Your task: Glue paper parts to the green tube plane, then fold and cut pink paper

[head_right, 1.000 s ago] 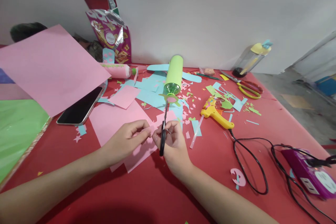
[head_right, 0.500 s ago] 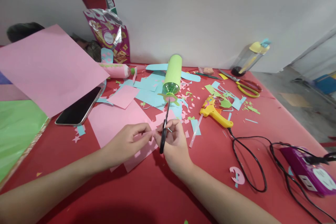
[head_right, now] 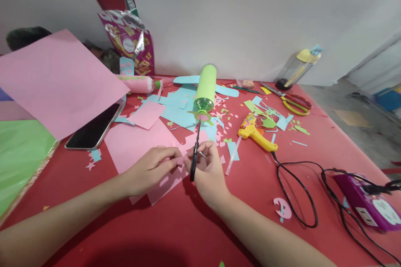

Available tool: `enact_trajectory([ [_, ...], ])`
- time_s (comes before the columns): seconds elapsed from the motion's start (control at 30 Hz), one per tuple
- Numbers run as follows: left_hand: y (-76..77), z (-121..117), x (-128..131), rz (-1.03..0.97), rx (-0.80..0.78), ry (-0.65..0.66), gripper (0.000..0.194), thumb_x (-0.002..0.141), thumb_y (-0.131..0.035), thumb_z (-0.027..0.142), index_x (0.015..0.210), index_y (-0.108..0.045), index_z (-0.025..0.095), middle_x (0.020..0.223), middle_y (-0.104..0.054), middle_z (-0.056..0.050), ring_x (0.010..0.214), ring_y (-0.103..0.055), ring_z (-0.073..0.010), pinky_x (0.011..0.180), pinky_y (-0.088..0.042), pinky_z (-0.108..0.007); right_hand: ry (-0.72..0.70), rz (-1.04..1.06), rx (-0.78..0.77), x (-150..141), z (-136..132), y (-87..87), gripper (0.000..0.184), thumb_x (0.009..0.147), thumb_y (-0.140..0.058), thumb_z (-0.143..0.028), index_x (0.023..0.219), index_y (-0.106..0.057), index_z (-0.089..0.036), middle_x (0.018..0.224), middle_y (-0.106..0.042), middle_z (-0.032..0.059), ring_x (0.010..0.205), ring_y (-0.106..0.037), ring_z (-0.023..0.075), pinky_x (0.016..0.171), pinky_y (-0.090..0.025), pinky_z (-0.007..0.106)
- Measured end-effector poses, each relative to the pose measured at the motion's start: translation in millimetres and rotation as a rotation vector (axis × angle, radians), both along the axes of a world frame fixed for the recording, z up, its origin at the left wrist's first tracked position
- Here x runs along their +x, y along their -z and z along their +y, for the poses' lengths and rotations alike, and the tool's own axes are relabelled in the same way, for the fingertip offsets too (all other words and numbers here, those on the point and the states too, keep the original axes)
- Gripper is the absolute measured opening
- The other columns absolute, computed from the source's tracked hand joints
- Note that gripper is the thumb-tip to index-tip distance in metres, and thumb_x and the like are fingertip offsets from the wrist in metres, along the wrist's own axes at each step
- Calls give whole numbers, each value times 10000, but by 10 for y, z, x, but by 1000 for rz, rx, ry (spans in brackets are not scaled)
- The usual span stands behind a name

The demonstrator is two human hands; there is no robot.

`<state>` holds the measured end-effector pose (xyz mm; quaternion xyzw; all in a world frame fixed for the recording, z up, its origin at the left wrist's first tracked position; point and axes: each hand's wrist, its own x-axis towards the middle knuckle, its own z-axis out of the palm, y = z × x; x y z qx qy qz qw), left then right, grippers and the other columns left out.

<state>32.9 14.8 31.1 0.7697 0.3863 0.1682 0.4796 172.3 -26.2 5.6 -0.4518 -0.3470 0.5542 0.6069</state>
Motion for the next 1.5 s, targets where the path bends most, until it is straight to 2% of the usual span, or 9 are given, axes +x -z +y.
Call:
enact_trajectory([
  [0.33,-4,24,4,13,97,6,238,806,-376,238,661,-552,171,621,-572,5,589,-509,-123,579,-382,-229,14,12,-14,-23,0,-16,368,538,-698,-69,706,-411,-228,657,-521,-84,583,-467,58,535,-390,168],
  [0.53,4,27,1,37,154,20,243,815,-362,234,665,-542,171,637,-579,-3,606,-513,-128,587,-376,-235,18,11,-22,-14,2,-8,370,538,-694,-67,717,-414,-231,663,-522,-83,599,-480,59,545,-406,167],
  [0.63,-9,37,-13,24,154,-17,231,818,-365,236,650,-511,172,617,-558,10,586,-497,-118,576,-370,-226,10,6,-41,-16,2,-9,364,554,-690,-87,722,-403,-235,664,-516,-82,597,-485,62,529,-406,168],
  [0.77,-41,76,-55,-62,113,-141,189,813,-376,245,662,-469,180,638,-524,20,625,-491,-117,584,-382,-217,-75,23,-88,-32,-5,-11,350,581,-696,-169,723,-385,-243,656,-483,-86,573,-497,76,518,-424,203],
  [1.0,-111,119,-108,-239,53,-329,200,811,-398,250,624,-398,181,594,-407,45,555,-397,-85,535,-351,-200,-348,97,-117,-48,-56,0,341,643,-678,-359,752,-377,-239,680,-502,-55,612,-530,103,605,-428,271],
  [1.23,-132,84,-86,-265,52,-364,206,800,-396,235,601,-382,183,584,-406,44,551,-395,-86,531,-344,-206,-479,64,-60,-16,-83,-21,350,653,-637,-467,807,-412,-247,757,-503,-11,674,-492,122,674,-413,298],
  [1.5,-144,57,-65,-229,99,-350,192,800,-399,207,610,-411,181,582,-425,46,572,-417,-92,568,-358,-209,-491,9,-39,-21,-96,-60,359,630,-649,-481,805,-429,-257,760,-494,3,683,-462,133,614,-396,271],
])
